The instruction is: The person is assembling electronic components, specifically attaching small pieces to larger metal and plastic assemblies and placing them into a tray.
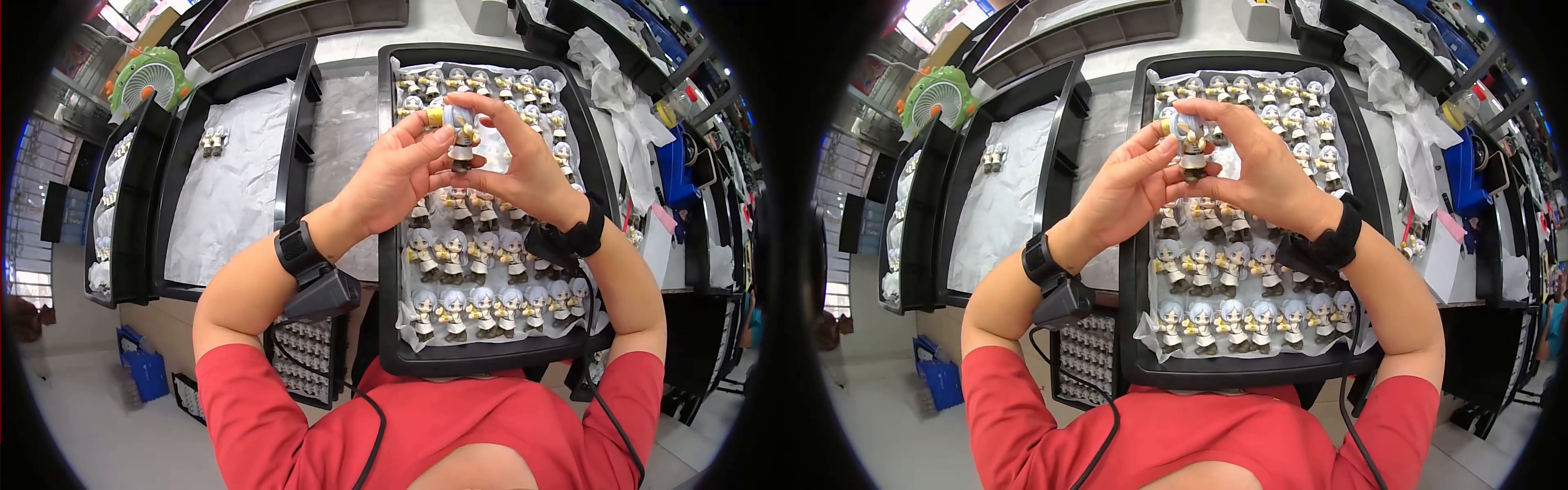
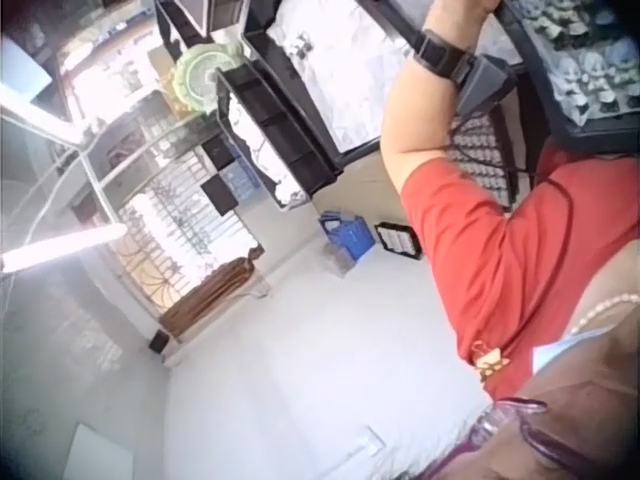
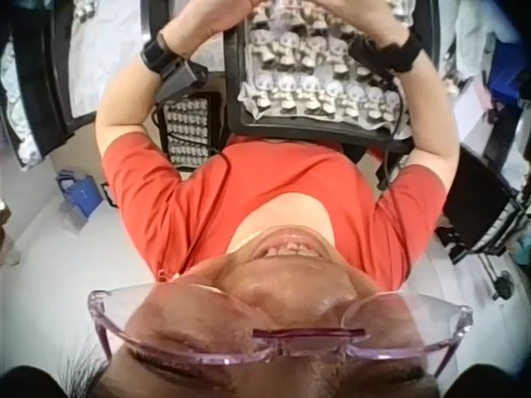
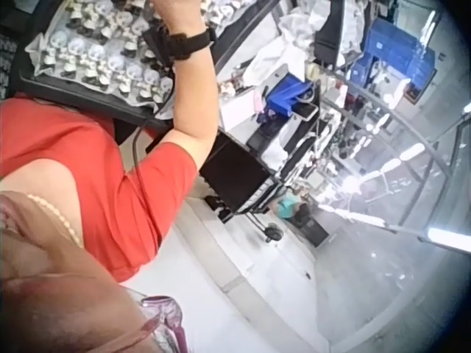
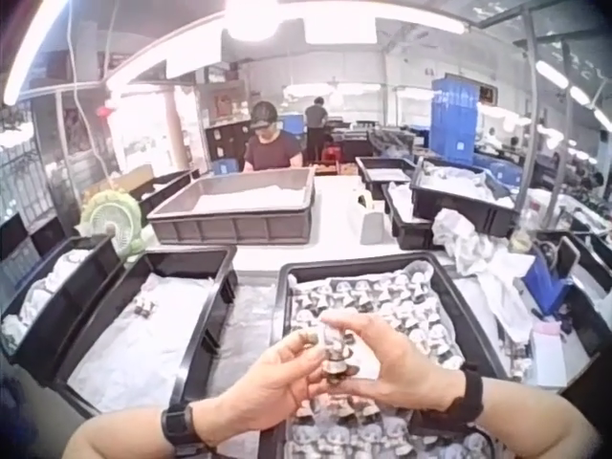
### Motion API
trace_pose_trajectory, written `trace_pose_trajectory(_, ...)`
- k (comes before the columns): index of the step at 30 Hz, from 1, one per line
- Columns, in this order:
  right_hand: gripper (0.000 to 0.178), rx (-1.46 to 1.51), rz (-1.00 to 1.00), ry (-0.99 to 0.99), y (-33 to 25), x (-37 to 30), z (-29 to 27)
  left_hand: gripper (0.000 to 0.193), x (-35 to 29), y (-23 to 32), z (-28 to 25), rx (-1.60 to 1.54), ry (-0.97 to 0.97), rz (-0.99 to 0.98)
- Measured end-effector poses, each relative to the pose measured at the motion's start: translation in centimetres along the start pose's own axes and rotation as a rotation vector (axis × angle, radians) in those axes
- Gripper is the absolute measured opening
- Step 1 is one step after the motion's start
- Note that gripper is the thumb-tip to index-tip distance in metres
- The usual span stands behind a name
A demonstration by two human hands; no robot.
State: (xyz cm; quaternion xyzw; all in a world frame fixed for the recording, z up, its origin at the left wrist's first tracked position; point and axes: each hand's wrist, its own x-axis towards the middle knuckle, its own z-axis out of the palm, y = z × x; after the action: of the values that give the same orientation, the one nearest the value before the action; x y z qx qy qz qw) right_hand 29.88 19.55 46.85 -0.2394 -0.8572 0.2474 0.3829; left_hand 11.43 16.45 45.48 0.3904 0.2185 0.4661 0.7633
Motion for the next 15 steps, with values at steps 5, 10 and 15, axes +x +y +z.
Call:
trace_pose_trajectory(5,0.063,0.000,0.033,0.038,0.02,-0.23,0.11,0.036,-0.07,0.06,0.41,0.052,0.003,0.018)
trace_pose_trajectory(10,0.061,0.049,0.017,0.075,-0.05,0.11,0.41,0.035,-0.06,0.20,0.04,0.059,0.009,0.026)
trace_pose_trajectory(15,0.060,0.061,0.130,0.009,0.02,-0.24,0.14,0.035,-0.04,-0.05,-0.06,0.039,0.016,0.001)
